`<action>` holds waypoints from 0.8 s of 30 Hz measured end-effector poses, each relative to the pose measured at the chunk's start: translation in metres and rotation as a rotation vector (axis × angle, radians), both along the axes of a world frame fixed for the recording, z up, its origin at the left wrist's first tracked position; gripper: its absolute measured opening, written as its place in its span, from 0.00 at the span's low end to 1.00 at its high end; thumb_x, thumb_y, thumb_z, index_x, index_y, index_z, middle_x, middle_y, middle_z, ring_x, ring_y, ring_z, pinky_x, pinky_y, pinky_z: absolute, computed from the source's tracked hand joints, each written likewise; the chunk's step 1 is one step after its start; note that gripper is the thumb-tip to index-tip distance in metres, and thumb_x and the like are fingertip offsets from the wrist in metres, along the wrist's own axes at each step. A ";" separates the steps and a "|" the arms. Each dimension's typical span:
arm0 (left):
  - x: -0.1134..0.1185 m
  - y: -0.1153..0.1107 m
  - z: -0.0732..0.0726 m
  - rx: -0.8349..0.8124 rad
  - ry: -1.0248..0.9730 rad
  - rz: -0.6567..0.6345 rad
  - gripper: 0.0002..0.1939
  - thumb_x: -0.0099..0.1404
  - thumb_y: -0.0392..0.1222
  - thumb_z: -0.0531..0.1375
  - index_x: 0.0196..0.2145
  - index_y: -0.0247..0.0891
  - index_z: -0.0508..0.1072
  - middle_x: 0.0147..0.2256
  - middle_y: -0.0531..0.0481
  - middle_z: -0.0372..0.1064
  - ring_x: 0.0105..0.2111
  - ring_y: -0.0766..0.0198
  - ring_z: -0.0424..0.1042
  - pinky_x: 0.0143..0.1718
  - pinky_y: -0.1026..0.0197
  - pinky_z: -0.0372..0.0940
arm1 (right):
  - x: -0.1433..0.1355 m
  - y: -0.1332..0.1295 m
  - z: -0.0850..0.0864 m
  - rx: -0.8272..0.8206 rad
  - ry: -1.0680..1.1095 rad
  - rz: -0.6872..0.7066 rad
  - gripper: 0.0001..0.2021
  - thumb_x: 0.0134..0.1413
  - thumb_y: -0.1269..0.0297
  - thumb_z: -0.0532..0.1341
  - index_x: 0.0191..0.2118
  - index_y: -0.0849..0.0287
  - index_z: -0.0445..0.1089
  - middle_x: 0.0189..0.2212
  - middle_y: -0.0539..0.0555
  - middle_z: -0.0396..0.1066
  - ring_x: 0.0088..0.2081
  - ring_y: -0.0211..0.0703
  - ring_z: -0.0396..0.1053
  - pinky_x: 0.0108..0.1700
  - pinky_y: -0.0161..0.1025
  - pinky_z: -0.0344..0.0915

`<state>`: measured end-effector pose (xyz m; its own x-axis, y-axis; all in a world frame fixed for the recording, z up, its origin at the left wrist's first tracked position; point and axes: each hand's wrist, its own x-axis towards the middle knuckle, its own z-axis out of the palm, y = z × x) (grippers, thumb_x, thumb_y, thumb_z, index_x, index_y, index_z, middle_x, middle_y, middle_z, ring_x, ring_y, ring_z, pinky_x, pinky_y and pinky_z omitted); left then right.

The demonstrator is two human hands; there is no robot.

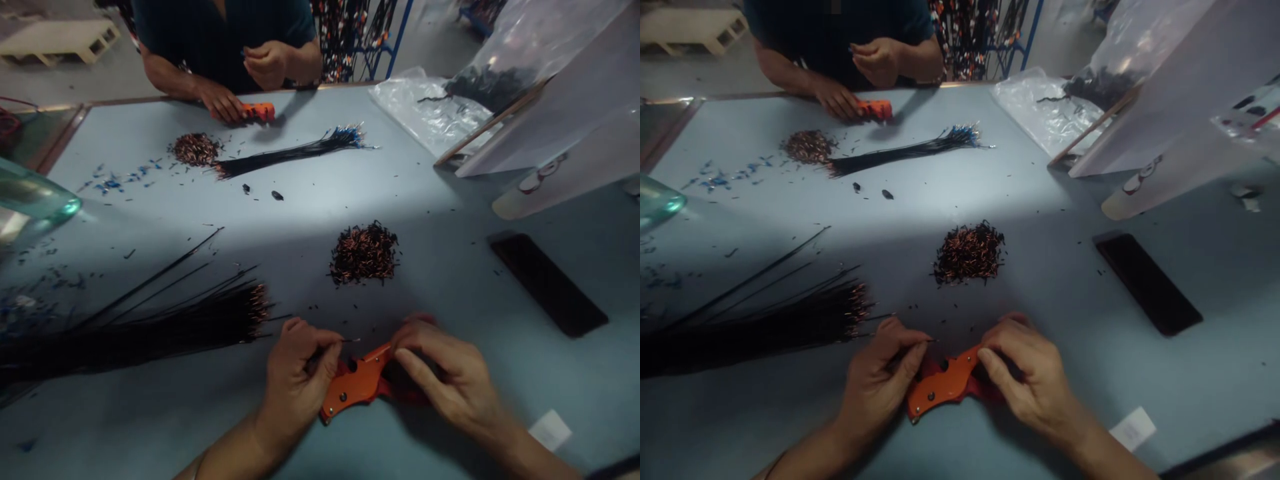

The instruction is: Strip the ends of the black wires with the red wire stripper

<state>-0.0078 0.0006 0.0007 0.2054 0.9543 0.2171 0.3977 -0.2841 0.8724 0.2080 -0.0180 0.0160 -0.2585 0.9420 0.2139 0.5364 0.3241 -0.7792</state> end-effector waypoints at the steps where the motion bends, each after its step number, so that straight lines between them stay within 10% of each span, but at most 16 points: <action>1: 0.000 0.000 0.000 -0.006 -0.001 0.017 0.07 0.64 0.32 0.58 0.31 0.40 0.73 0.19 0.59 0.68 0.21 0.68 0.65 0.34 0.59 0.59 | -0.001 0.000 0.000 0.016 -0.023 0.017 0.06 0.60 0.71 0.57 0.32 0.57 0.69 0.27 0.50 0.73 0.29 0.39 0.71 0.40 0.41 0.67; 10: 0.000 0.000 0.000 -0.011 0.003 0.076 0.06 0.64 0.34 0.59 0.30 0.41 0.75 0.19 0.58 0.69 0.22 0.68 0.65 0.32 0.60 0.62 | 0.002 -0.001 -0.007 0.168 -0.199 -0.122 0.17 0.60 0.68 0.58 0.54 0.56 0.66 0.46 0.58 0.74 0.45 0.48 0.73 0.46 0.45 0.71; 15: -0.001 -0.001 0.001 -0.023 -0.009 0.097 0.06 0.63 0.34 0.59 0.31 0.40 0.76 0.20 0.56 0.70 0.23 0.67 0.66 0.29 0.62 0.62 | 0.004 0.003 -0.006 0.172 -0.251 -0.088 0.13 0.60 0.69 0.57 0.50 0.56 0.69 0.44 0.58 0.74 0.43 0.48 0.74 0.45 0.45 0.72; 24: -0.002 -0.003 0.001 -0.114 -0.049 0.136 0.06 0.64 0.36 0.59 0.31 0.40 0.76 0.22 0.55 0.69 0.24 0.67 0.69 0.27 0.65 0.63 | 0.016 0.005 0.006 0.033 -0.444 0.348 0.24 0.54 0.59 0.64 0.56 0.58 0.64 0.49 0.62 0.71 0.52 0.58 0.67 0.53 0.59 0.63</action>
<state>-0.0103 -0.0020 0.0012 0.0644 0.9915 0.1129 0.3823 -0.1290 0.9150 0.2244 -0.0131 0.0220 -0.6244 0.7800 0.0413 0.6678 0.5606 -0.4897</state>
